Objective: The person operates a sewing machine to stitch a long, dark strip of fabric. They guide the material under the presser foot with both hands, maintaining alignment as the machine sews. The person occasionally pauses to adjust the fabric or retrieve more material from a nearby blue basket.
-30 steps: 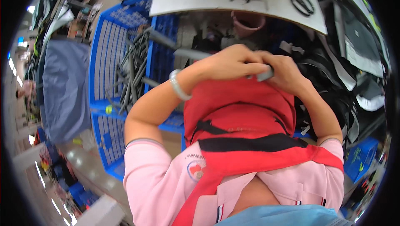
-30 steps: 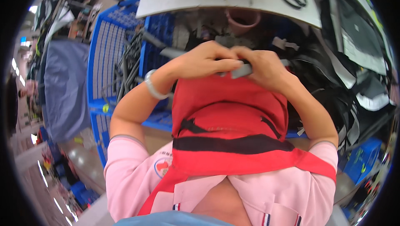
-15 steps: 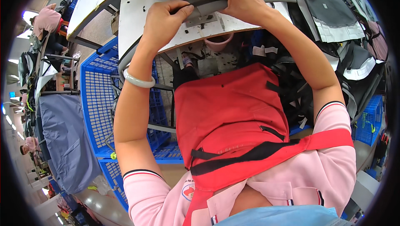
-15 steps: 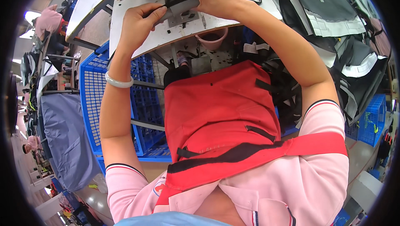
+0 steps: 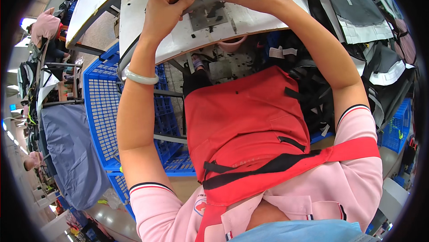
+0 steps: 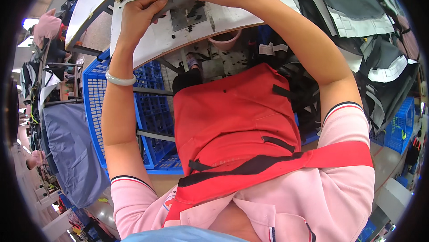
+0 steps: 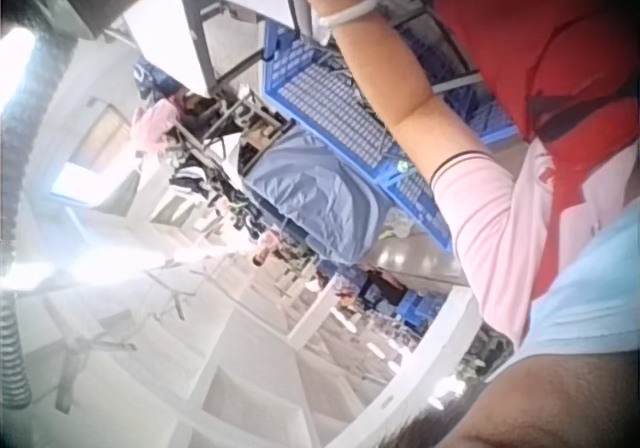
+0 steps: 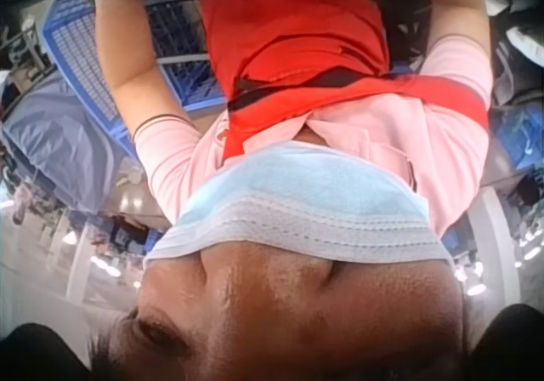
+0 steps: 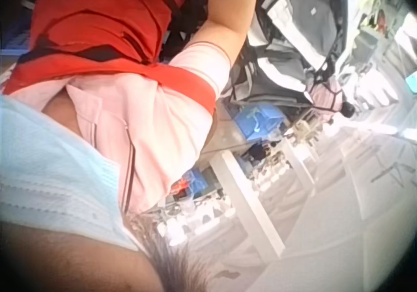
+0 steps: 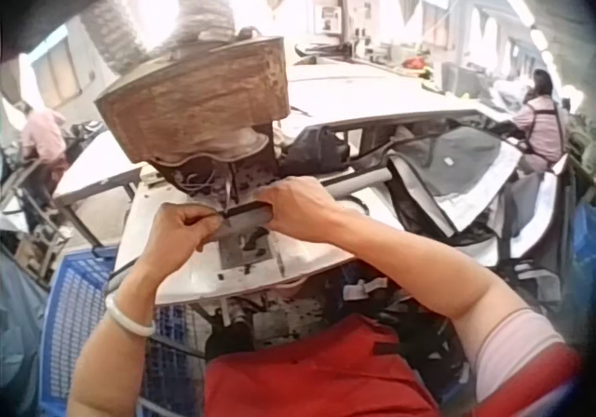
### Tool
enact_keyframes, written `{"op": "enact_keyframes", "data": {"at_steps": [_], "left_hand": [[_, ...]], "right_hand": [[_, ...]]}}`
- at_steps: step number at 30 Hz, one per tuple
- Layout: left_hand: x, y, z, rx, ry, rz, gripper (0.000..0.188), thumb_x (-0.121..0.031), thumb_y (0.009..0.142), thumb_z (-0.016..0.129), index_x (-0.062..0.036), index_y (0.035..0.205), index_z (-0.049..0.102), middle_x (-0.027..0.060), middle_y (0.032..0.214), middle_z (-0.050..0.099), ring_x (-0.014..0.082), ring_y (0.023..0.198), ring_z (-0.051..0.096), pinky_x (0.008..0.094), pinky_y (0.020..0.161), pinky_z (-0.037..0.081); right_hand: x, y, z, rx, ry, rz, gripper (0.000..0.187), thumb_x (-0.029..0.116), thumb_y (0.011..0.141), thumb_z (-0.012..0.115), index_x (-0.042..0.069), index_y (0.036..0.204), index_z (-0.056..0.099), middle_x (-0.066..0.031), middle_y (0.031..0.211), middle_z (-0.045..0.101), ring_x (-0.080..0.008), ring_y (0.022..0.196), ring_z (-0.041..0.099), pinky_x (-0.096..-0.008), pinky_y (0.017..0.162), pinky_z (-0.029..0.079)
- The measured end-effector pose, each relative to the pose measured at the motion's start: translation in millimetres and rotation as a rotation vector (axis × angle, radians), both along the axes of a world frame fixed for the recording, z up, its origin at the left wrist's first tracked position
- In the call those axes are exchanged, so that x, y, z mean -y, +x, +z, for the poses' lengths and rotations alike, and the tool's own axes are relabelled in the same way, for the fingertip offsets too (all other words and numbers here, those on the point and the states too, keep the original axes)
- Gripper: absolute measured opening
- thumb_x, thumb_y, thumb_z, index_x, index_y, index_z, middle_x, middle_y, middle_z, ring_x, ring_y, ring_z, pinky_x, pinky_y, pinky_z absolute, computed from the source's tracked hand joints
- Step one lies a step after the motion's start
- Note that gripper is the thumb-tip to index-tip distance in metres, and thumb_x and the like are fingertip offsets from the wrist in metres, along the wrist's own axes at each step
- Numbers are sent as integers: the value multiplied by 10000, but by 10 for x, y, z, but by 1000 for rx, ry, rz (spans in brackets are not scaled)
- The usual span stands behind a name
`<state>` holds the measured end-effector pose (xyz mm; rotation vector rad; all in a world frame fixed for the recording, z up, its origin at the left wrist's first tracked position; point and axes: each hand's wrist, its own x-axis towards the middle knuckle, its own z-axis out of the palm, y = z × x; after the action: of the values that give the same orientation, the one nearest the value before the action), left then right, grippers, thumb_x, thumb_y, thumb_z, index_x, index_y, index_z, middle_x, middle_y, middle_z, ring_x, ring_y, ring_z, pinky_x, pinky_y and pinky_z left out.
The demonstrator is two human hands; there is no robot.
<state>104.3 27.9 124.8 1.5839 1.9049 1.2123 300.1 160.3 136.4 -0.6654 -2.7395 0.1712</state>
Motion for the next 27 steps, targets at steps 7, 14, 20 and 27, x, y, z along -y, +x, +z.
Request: {"op": "enact_keyframes", "data": {"at_steps": [7, 14, 20, 27], "left_hand": [[-107, -118, -121, -74, 142, 86, 284, -249, 864, 700, -12, 1012, 752, 74, 768, 718, 113, 628, 622, 243, 605, 499], [499, 27, -86, -358, 248, -41, 236, -196, 874, 711, 8, 989, 742, 81, 831, 734, 106, 704, 650, 267, 642, 505], [345, 948, 255, -74, 272, -203, 204, -145, 864, 725, 19, 985, 722, 56, 800, 707, 86, 703, 624, 241, 636, 488], [831, -2, -323, 71, -462, -146, 338, -315, 946, 648, -26, 1108, 716, 32, 861, 671, 90, 799, 585, 238, 744, 472]], "right_hand": [[-130, -96, -44, -88, 7, -71, 430, 266, 745, 735, 18, 1093, 691, -226, 907, 692, -385, 889, 666, -451, 776, 519], [966, 176, -396, -124, 234, 316, 172, 180, 778, 659, 132, 933, 717, -59, 979, 699, -269, 930, 663, -424, 741, 538], [1508, -333, -1105, -185, 316, 437, 112, 134, 781, 638, 96, 850, 717, -45, 843, 702, -234, 890, 684, -369, 709, 551], [873, 437, 146, 121, -124, 139, 414, 367, 827, 715, 74, 1103, 618, -158, 930, 682, -368, 905, 650, -456, 784, 506]]}}
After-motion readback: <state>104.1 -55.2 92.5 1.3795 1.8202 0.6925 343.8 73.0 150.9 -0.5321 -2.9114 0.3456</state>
